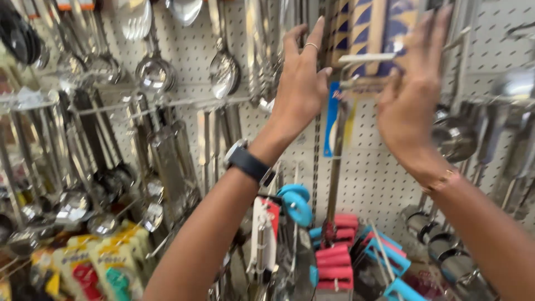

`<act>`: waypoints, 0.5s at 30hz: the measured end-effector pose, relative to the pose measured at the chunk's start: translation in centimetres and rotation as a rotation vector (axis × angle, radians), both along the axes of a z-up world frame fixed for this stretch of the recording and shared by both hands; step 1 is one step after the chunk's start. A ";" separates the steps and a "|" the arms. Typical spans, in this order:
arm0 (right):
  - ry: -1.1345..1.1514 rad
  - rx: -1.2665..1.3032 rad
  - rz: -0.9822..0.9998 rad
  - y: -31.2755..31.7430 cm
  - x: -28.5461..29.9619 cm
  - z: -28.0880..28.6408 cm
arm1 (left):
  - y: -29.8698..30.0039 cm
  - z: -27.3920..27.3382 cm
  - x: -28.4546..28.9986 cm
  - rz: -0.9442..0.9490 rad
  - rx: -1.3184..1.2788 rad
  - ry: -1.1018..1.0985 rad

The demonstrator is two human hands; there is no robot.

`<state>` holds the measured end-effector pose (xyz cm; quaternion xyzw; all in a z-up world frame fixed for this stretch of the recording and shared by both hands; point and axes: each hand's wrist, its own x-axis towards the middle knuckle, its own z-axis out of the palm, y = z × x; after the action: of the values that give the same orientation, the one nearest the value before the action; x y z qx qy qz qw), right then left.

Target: Picking up silicone spatulas and brushes from a cart, wiping them with a purple cloth, and hanging them on display pegs.

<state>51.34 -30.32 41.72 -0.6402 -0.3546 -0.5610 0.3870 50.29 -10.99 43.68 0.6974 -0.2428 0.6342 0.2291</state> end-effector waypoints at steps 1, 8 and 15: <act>-0.114 -0.054 -0.071 -0.5 -1.0 -1.4 | 0.2 -1.1 -2.9 -0.060 0.005 0.013; 0.145 -0.101 0.261 4.1 -16.4 -10.6 | 3.4 -11.5 -19.4 -0.048 -0.069 0.176; 0.568 -0.114 0.873 13.6 -26.9 -26.9 | 7.5 -27.7 -34.7 0.060 -0.390 0.566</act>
<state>24.41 -16.76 14.84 -0.5799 -0.4993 -0.1314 0.6302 15.63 -3.45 15.97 0.7957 -0.0231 0.4564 0.3976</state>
